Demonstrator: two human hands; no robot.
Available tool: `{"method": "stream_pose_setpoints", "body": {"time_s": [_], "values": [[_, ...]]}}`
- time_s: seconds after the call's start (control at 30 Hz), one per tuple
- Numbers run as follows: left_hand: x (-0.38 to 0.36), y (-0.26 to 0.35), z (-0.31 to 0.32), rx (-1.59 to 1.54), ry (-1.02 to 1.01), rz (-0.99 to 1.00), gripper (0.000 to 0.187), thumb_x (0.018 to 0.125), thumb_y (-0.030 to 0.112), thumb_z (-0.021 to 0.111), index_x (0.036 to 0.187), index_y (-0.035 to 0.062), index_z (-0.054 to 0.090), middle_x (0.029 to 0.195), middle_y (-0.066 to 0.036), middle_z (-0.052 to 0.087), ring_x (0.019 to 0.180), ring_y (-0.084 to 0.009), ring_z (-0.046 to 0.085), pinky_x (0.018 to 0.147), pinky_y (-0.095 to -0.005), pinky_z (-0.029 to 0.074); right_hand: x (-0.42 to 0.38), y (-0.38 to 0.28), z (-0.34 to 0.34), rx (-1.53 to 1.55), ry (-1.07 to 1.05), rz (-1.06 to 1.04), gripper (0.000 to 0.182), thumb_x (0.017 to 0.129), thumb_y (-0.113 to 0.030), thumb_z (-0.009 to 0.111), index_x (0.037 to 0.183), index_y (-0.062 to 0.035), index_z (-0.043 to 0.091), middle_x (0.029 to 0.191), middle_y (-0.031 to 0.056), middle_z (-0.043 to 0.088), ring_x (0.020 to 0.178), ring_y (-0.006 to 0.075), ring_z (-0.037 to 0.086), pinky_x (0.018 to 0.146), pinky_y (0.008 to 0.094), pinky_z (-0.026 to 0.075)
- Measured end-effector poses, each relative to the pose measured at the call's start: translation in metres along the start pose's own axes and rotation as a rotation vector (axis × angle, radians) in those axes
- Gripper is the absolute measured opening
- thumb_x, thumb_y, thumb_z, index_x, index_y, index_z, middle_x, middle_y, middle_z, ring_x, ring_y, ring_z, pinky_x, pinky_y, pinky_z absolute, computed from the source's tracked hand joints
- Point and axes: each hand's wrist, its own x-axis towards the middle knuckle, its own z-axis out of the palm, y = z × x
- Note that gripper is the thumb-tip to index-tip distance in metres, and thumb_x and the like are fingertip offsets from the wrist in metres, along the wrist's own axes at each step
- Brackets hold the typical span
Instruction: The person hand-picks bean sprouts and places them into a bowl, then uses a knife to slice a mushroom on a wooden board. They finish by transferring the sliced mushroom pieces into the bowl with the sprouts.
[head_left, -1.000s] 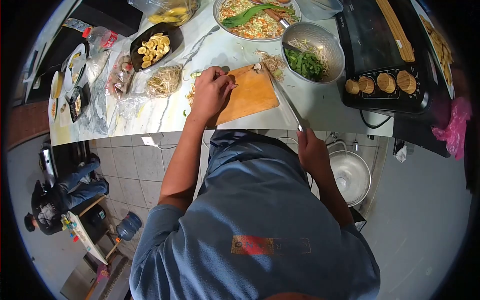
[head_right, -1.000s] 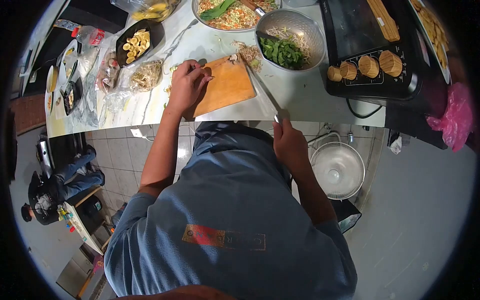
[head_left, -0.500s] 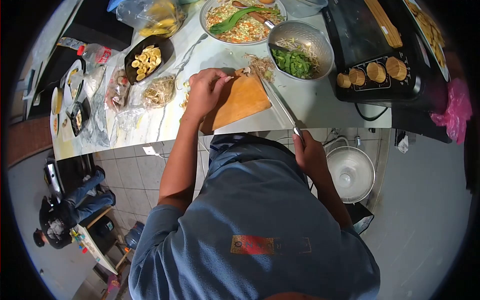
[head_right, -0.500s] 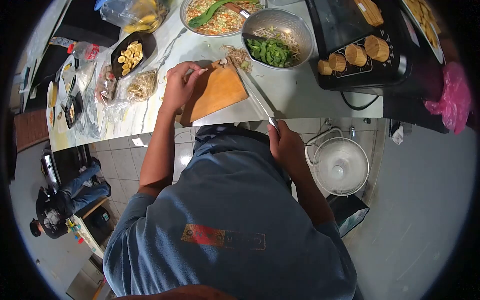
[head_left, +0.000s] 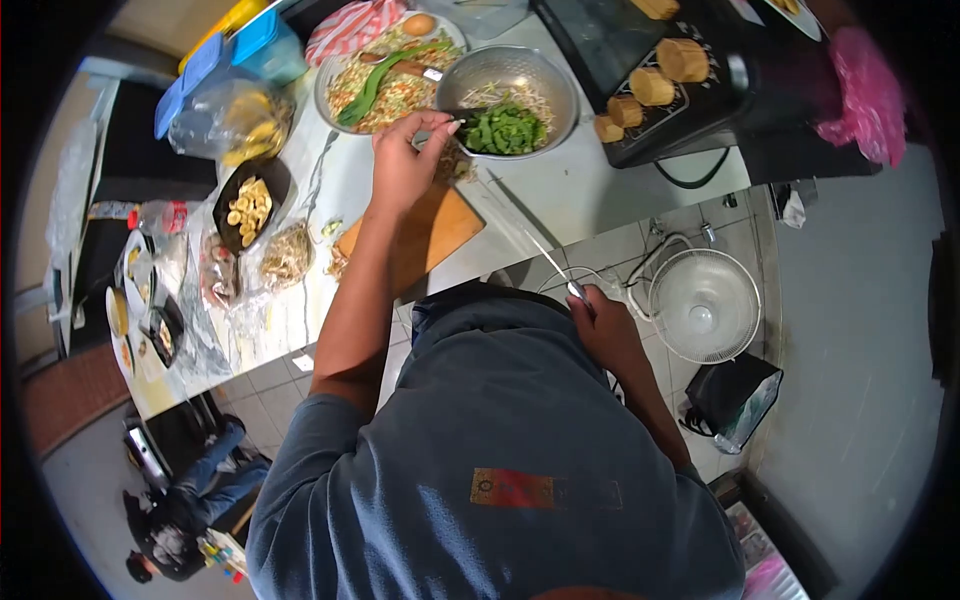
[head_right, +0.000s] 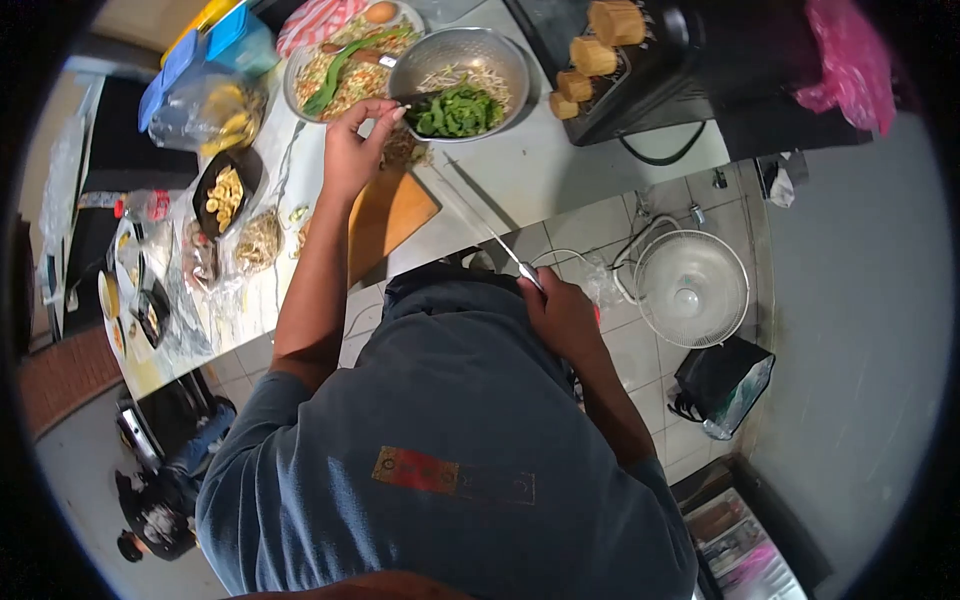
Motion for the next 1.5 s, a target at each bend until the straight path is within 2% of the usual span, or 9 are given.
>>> {"method": "stream_pose_setpoints", "body": {"time_s": [0.23, 0.4, 0.47, 0.6, 0.77, 0.93, 1.17, 1.3, 1.5], "values": [[0.048, 0.014, 0.042, -0.210, -0.120, -0.114, 0.023, 0.096, 0.013, 0.070, 0.115, -0.0015, 0.067, 0.101, -0.006, 0.074, 0.093, -0.0098, 0.066, 0.083, -0.0240, 0.050, -0.020, 0.015, 0.009, 0.059, 0.070, 0.018, 0.031, 0.099, -0.037, 0.057, 0.097, -0.0056, 0.059, 0.073, 0.0196, 0.066, 0.073, 0.0414, 0.066, 0.066, 0.0515, 0.049], [0.061, 0.017, 0.053, -0.348, -0.111, 0.066, 0.028, 0.098, 0.008, 0.062, 0.125, 0.0006, 0.064, 0.116, -0.016, 0.072, 0.106, -0.0195, 0.070, 0.091, -0.0306, 0.052, -0.024, 0.020, 0.006, 0.078, 0.133, 0.037, 0.032, 0.100, -0.036, 0.057, 0.098, -0.0048, 0.059, 0.073, 0.0200, 0.066, 0.073, 0.0419, 0.066, 0.065, 0.0518, 0.049], [0.058, 0.022, 0.039, -0.105, -0.144, 0.117, 0.030, 0.098, 0.006, 0.060, 0.128, 0.0006, 0.062, 0.123, -0.017, 0.070, 0.113, -0.0208, 0.067, 0.095, -0.0317, 0.051, -0.022, 0.021, 0.003, 0.071, 0.123, 0.050, 0.032, 0.100, -0.036, 0.057, 0.098, -0.0045, 0.059, 0.073, 0.0199, 0.066, 0.073, 0.0420, 0.066, 0.065, 0.0516, 0.049], [0.043, 0.013, 0.012, -0.264, -0.140, -0.091, 0.030, 0.102, 0.006, 0.056, 0.131, -0.0021, 0.058, 0.125, -0.012, 0.069, 0.118, -0.0161, 0.064, 0.102, -0.0280, 0.046, -0.017, 0.015, -0.001, 0.081, 0.074, 0.021, 0.032, 0.099, -0.036, 0.058, 0.102, -0.0042, 0.060, 0.074, 0.0196, 0.066, 0.073, 0.0411, 0.066, 0.065, 0.0499, 0.049], [0.012, -0.018, -0.032, -0.129, 0.046, -0.186, 0.028, 0.097, 0.014, 0.068, 0.120, -0.0019, 0.067, 0.102, -0.009, 0.076, 0.098, -0.0111, 0.069, 0.091, -0.0267, 0.051, -0.001, 0.005, 0.000, 0.044, -0.028, -0.036, 0.032, 0.099, -0.036, 0.059, 0.104, -0.0047, 0.062, 0.075, 0.0187, 0.067, 0.072, 0.0395, 0.067, 0.064, 0.0470, 0.049], [-0.034, -0.033, -0.095, -0.098, 0.156, -0.304, 0.030, 0.092, 0.017, 0.076, 0.115, -0.0005, 0.071, 0.097, -0.007, 0.076, 0.091, -0.0080, 0.067, 0.089, -0.0259, 0.050, 0.025, -0.030, 0.010, 0.043, -0.108, -0.038, 0.031, 0.099, -0.035, 0.058, 0.104, -0.0051, 0.064, 0.076, 0.0183, 0.067, 0.071, 0.0388, 0.065, 0.065, 0.0434, 0.048], [-0.113, -0.045, -0.147, -0.163, 0.233, -0.543, 0.025, 0.094, 0.022, 0.073, 0.108, 0.0010, 0.074, 0.087, -0.004, 0.073, 0.083, -0.0070, 0.066, 0.075, -0.0234, 0.050, 0.049, -0.086, 0.031, 0.067, -0.213, -0.140, 0.032, 0.100, -0.032, 0.059, 0.102, -0.0007, 0.064, 0.068, 0.0151, 0.061, 0.059, 0.0227, 0.056, 0.061, 0.0357, 0.044], [-0.142, -0.053, -0.153, -0.024, 0.135, -0.445, 0.021, 0.094, 0.016, 0.070, 0.110, 0.0031, 0.073, 0.094, -0.011, 0.074, 0.077, -0.0174, 0.068, 0.068, -0.0287, 0.051, 0.057, -0.102, 0.039, -0.016, -0.198, -0.162, 0.033, 0.100, -0.032, 0.059, 0.101, 0.0005, 0.062, 0.064, 0.0131, 0.057, 0.056, 0.0175, 0.050, 0.057, 0.0342, 0.041], [-0.156, -0.062, -0.159, 0.103, 0.039, -0.375, 0.024, 0.094, 0.010, 0.066, 0.117, 0.0035, 0.069, 0.105, -0.013, 0.073, 0.076, -0.0209, 0.068, 0.069, -0.0311, 0.053, 0.041, -0.106, 0.056, 0.065, -0.144, -0.087, 0.034, 0.102, -0.032, 0.059, 0.102, 0.0016, 0.062, 0.062, 0.0059, 0.051, 0.060, 0.0098, 0.042, 0.056, 0.0311, 0.037]]}}
